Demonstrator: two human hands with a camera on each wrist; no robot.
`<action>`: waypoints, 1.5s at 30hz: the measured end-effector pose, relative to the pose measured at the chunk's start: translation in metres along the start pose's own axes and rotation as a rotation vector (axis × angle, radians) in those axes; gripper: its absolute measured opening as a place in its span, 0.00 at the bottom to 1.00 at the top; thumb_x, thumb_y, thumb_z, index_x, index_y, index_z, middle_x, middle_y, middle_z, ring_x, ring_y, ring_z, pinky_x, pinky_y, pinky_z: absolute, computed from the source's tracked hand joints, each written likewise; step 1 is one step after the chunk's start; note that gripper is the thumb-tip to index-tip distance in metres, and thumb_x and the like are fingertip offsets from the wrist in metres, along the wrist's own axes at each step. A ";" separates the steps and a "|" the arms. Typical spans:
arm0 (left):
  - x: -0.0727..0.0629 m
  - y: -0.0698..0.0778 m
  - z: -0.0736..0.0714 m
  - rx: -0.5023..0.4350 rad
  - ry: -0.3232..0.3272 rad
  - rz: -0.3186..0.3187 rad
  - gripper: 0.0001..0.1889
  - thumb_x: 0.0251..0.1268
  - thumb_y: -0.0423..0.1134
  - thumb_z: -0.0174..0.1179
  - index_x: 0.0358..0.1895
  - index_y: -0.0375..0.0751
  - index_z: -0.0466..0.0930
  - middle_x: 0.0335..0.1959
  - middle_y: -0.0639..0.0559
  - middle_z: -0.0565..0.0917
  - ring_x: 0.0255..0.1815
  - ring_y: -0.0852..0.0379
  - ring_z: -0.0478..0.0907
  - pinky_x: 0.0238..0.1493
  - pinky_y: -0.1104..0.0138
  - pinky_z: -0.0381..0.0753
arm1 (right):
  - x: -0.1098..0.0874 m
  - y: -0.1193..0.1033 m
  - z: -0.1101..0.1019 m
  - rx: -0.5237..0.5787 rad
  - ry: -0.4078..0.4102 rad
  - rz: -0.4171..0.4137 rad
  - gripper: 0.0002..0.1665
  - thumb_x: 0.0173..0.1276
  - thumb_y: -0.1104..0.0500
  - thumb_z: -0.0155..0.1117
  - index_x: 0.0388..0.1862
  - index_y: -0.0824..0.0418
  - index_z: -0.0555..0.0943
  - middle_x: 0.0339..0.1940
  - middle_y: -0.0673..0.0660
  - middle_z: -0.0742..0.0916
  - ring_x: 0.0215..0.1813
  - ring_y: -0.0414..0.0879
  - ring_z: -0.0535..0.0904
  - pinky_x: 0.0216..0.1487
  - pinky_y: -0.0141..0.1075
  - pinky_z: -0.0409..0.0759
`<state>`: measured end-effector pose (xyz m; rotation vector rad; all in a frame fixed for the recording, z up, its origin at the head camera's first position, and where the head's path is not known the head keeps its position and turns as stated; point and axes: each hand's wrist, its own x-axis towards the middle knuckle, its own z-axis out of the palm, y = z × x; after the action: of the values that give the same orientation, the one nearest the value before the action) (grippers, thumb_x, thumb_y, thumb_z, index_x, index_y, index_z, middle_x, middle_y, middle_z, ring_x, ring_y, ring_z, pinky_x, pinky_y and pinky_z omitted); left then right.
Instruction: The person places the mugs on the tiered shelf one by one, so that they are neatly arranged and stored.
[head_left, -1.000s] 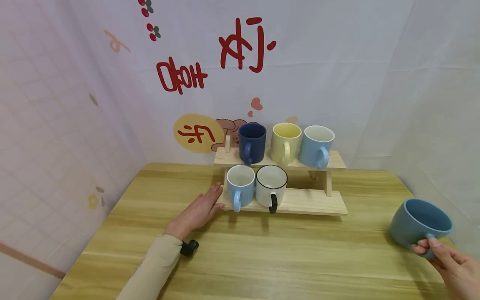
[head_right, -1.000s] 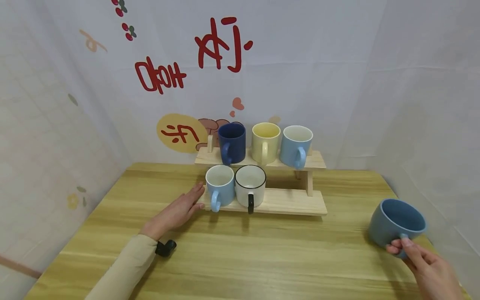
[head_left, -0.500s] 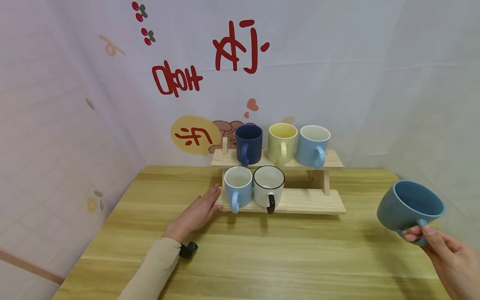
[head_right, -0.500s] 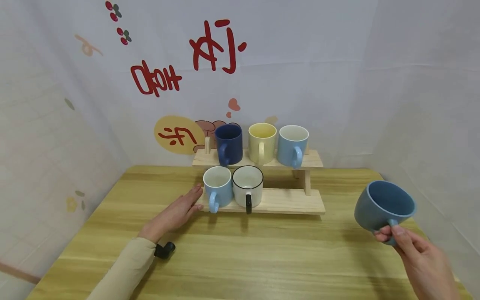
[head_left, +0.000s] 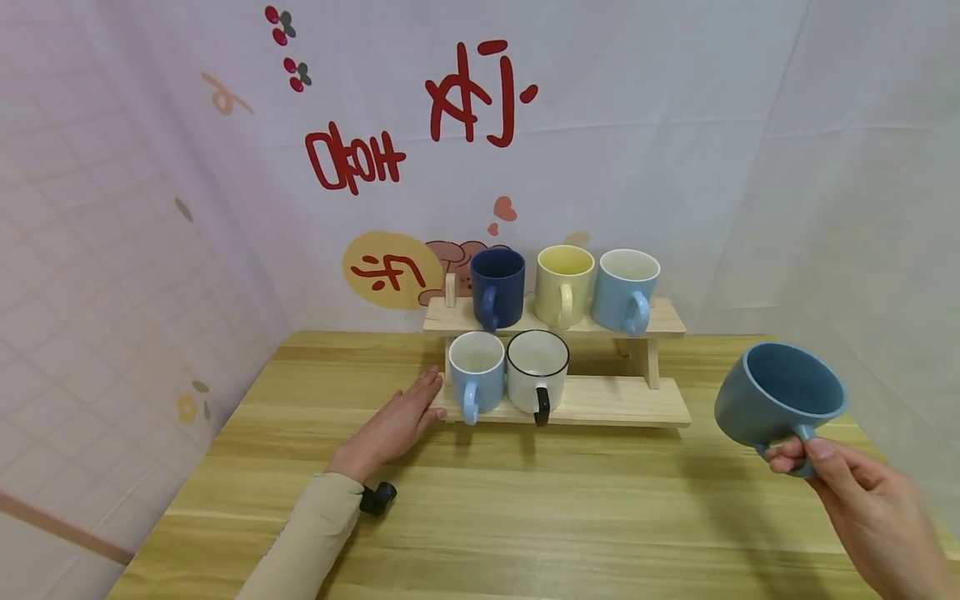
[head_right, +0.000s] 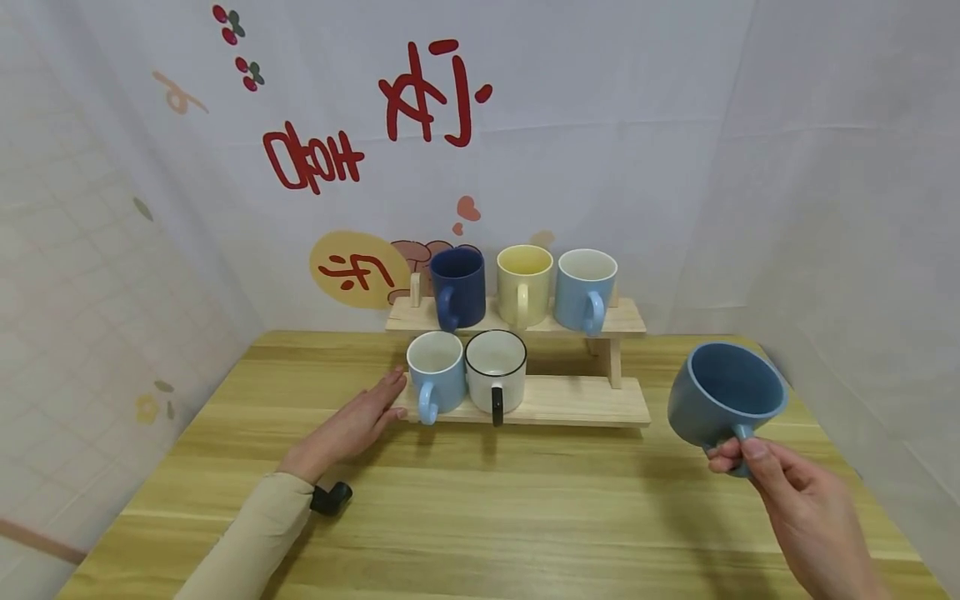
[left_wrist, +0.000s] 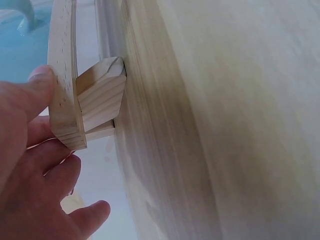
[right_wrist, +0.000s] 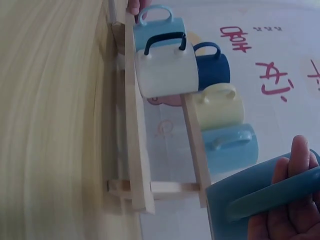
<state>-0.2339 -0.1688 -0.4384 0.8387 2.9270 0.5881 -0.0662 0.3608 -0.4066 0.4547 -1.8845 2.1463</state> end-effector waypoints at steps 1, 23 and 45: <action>0.000 0.000 0.000 -0.002 0.002 0.003 0.34 0.83 0.47 0.51 0.79 0.28 0.58 0.82 0.33 0.56 0.82 0.38 0.54 0.74 0.35 0.58 | 0.001 -0.001 0.003 0.007 -0.013 -0.008 0.21 0.83 0.76 0.34 0.53 0.79 0.78 0.48 0.59 0.89 0.56 0.45 0.86 0.60 0.26 0.77; 0.002 -0.002 0.000 -0.015 -0.008 0.007 0.34 0.83 0.47 0.52 0.80 0.29 0.56 0.83 0.35 0.54 0.83 0.39 0.52 0.74 0.36 0.58 | 0.027 -0.006 0.062 -0.071 -0.105 0.041 0.18 0.84 0.73 0.39 0.53 0.83 0.77 0.44 0.58 0.90 0.56 0.48 0.86 0.62 0.29 0.77; 0.001 -0.003 0.000 -0.015 -0.003 0.020 0.34 0.83 0.47 0.52 0.80 0.29 0.57 0.82 0.34 0.54 0.82 0.38 0.53 0.73 0.35 0.59 | 0.041 0.014 0.107 -0.312 -0.056 0.137 0.19 0.86 0.63 0.47 0.48 0.77 0.82 0.40 0.63 0.90 0.51 0.44 0.86 0.58 0.25 0.75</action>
<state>-0.2361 -0.1712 -0.4395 0.8672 2.9111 0.6087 -0.1021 0.2522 -0.3905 0.3315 -2.2906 1.8834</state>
